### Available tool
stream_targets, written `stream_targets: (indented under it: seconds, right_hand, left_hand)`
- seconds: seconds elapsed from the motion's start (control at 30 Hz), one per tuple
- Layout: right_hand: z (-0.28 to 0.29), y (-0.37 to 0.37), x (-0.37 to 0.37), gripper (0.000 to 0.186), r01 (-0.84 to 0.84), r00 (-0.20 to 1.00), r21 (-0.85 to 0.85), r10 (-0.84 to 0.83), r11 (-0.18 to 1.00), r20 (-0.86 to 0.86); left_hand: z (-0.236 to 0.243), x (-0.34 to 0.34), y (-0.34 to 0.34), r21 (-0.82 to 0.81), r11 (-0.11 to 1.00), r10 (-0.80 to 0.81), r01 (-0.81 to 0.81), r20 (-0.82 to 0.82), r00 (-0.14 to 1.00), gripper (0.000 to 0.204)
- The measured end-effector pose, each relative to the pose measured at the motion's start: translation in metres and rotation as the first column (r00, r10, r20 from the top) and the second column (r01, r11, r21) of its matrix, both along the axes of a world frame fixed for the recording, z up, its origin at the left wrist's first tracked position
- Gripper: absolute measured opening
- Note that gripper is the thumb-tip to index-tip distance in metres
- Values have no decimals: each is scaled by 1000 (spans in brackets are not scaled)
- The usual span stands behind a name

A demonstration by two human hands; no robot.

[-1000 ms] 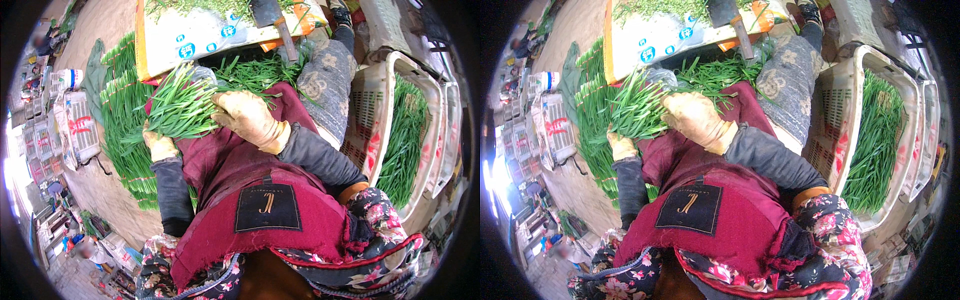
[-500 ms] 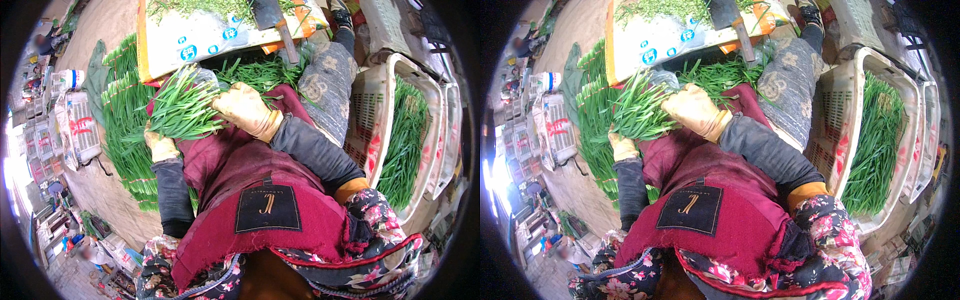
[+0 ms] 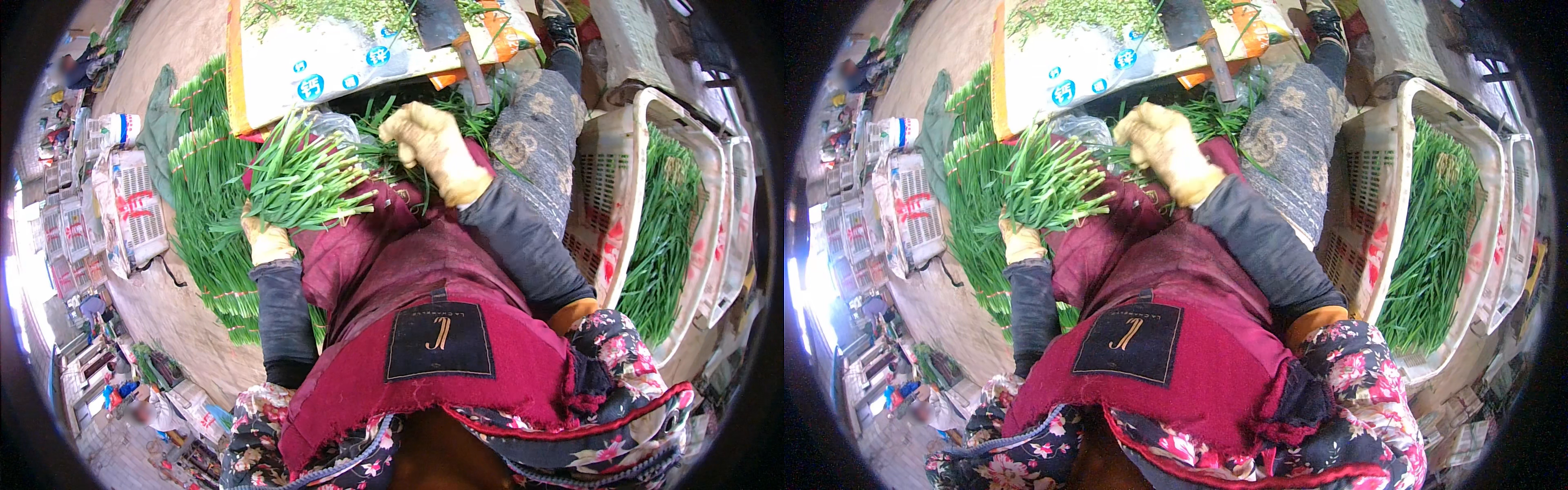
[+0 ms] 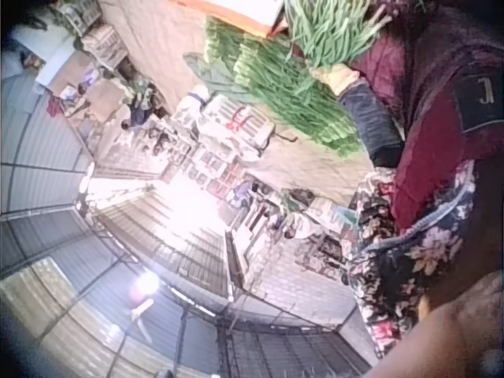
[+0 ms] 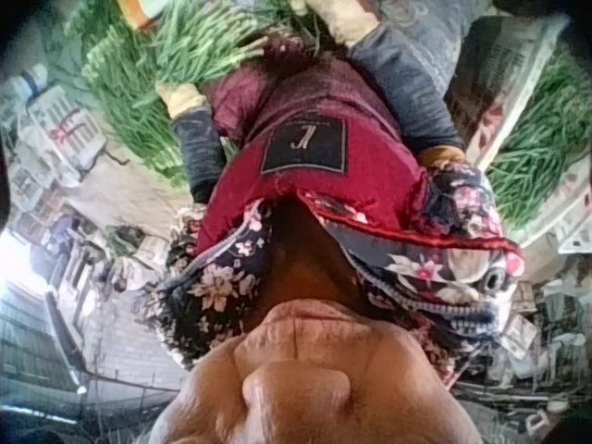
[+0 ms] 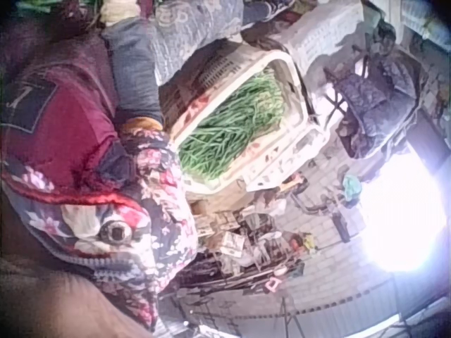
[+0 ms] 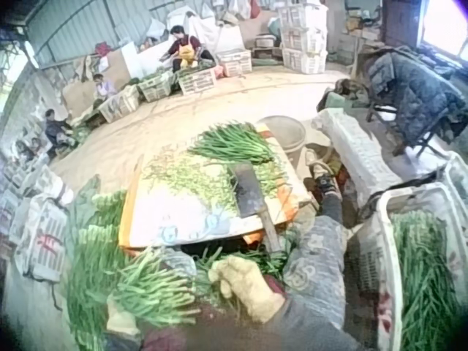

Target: The person gathers green leafy vegetables, aligns them into neat bunches, and ties each bundle with a rubber band. The person then places the completed bundles onto a growing stack on the floor.

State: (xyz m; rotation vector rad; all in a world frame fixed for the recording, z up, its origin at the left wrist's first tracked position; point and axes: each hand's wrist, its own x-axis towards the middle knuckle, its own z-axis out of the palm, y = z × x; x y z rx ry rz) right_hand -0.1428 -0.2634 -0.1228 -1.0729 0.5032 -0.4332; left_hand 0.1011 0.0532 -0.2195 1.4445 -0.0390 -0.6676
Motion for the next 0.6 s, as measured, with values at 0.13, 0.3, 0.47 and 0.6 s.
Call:
stream_targets:
  seconds: [0.13, 0.3, 0.47, 0.6]
  right_hand:
    - [5, -13, -15, 21, -139, 987, 41, 142, 989, -70]
    - [1, 17, -2, 20, -228, 973, -331, 228, 915, -39]
    - [-8, 36, 16, 21, -362, 931, -2, 362, 932, -55]
    - [-14, 29, 22, 20, -412, 897, 171, 431, 895, -94]
  left_hand:
    - [-20, 11, 18, -3, 981, -196, 196, 41, 980, 44]
    - [1, -10, 11, 559, 804, -483, 202, 417, 769, 46]
    - [60, -34, -52, -16, 937, 320, -348, -360, 876, 46]
    - [65, -37, -56, -20, 929, 344, -370, -326, 880, 46]
